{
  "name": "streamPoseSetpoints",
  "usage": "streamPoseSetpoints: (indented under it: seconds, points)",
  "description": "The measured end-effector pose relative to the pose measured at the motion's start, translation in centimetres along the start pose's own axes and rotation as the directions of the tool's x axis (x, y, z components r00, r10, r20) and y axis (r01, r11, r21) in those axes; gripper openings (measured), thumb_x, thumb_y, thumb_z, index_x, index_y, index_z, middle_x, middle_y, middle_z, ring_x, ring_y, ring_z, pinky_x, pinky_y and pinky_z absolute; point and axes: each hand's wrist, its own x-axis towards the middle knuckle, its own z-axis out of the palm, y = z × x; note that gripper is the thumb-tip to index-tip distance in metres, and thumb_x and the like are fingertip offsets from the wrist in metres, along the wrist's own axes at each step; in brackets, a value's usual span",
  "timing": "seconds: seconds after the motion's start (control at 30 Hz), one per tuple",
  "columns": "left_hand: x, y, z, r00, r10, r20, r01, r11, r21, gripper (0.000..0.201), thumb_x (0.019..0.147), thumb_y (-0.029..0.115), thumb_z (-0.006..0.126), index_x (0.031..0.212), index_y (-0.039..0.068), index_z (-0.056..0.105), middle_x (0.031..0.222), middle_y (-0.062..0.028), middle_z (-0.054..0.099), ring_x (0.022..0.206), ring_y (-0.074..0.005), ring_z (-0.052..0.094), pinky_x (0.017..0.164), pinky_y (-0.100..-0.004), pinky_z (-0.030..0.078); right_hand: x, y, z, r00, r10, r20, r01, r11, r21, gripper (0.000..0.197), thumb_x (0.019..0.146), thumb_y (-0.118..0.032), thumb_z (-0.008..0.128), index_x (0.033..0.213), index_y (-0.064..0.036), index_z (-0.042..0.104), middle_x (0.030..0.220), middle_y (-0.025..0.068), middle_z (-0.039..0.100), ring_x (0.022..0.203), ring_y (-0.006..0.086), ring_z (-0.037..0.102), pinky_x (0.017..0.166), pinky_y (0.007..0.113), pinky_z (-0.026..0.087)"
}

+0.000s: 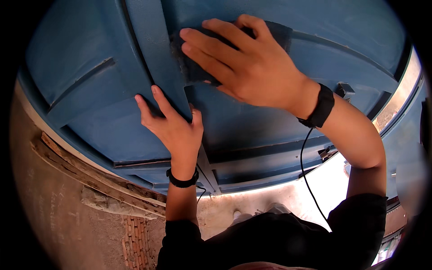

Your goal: The person cleans a blue metal gate by hand using a dark blue cloth, wiping down the panels and frame.

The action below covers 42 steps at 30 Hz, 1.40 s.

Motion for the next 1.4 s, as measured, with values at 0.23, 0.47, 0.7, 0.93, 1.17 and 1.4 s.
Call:
streamPoseSetpoints:
  seconds: [0.23, 0.47, 0.7, 0.93, 1.17, 1.4]
  points:
    - [-0.6, 0.2, -0.5, 0.998, -0.032, 0.054, 0.028, 0.998, 0.064, 0.094, 0.084, 0.017, 0.071, 0.161, 0.000, 0.022, 0.160, -0.0398, 0.009, 0.142, -0.0533, 0.026, 0.116, -0.0553, 0.027, -8.3, 3.3, -4.9, 0.972, 0.150, 0.183, -0.129, 0.984, -0.123, 0.062, 0.090, -0.051, 0.063, 0.139, -0.0135, 0.064, 0.157, 0.0008, 0.049, 0.144, 0.0262, 0.044, 0.104, 0.045, 0.035]
    - [-0.3, -0.5, -0.1, 0.999, -0.002, 0.040, 0.000, 0.998, 0.055, 0.091, 0.087, 0.024, 0.068, 0.161, -0.001, 0.021, 0.161, -0.0382, 0.011, 0.145, -0.0521, 0.025, 0.118, -0.0542, 0.026, -0.4, -4.7, 3.2, 1.000, -0.008, -0.012, 0.008, 0.999, 0.041, 0.054, 0.091, -0.038, 0.064, 0.140, -0.0150, 0.063, 0.161, 0.0001, 0.044, 0.147, 0.0266, 0.043, 0.107, 0.044, 0.038]
    - [-0.1, -0.2, -1.0, 0.998, -0.042, 0.048, 0.040, 0.998, 0.050, 0.093, 0.084, 0.018, 0.068, 0.162, 0.000, 0.021, 0.161, -0.0353, 0.008, 0.146, -0.0515, 0.021, 0.119, -0.0537, 0.025, -6.8, -0.4, -0.9, 0.958, 0.286, -0.029, -0.287, 0.946, -0.152, 0.053, 0.091, -0.030, 0.064, 0.143, -0.0211, 0.060, 0.156, -0.0007, 0.050, 0.146, 0.0243, 0.041, 0.116, 0.046, 0.033]
    - [-0.6, 0.0, 0.3, 1.000, -0.006, -0.003, 0.006, 1.000, 0.012, 0.094, 0.080, 0.020, 0.066, 0.161, 0.000, 0.024, 0.161, -0.0362, 0.012, 0.144, -0.0511, 0.024, 0.118, -0.0539, 0.024, -11.2, 2.7, -2.9, 0.748, 0.588, -0.308, -0.664, 0.665, -0.342, 0.051, 0.092, -0.025, 0.054, 0.141, -0.0106, 0.059, 0.142, 0.0082, 0.058, 0.128, 0.0376, 0.050, 0.107, 0.049, 0.032]
    - [0.0, -0.8, -0.4, 1.000, 0.021, -0.007, -0.020, 0.997, 0.074, 0.092, 0.085, 0.028, 0.065, 0.163, 0.003, 0.024, 0.162, -0.0346, 0.017, 0.144, -0.0485, 0.027, 0.116, -0.0534, 0.030, -1.1, -3.6, 2.8, 0.820, 0.518, -0.243, -0.545, 0.837, -0.055, 0.066, 0.073, -0.040, 0.070, 0.133, -0.0146, 0.065, 0.130, 0.0075, 0.059, 0.121, 0.0370, 0.052, 0.096, 0.048, 0.039]
    - [-0.5, -1.0, -0.6, 0.993, -0.107, 0.043, 0.103, 0.992, 0.071, 0.098, 0.092, 0.055, 0.061, 0.163, 0.002, 0.020, 0.162, -0.0327, 0.012, 0.144, -0.0484, 0.025, 0.111, -0.0563, 0.035, -11.9, 4.5, -4.0, 0.844, 0.516, -0.145, -0.536, 0.804, -0.259, 0.046, 0.086, -0.030, 0.056, 0.128, -0.0131, 0.064, 0.129, 0.0083, 0.061, 0.119, 0.0369, 0.051, 0.103, 0.050, 0.035]
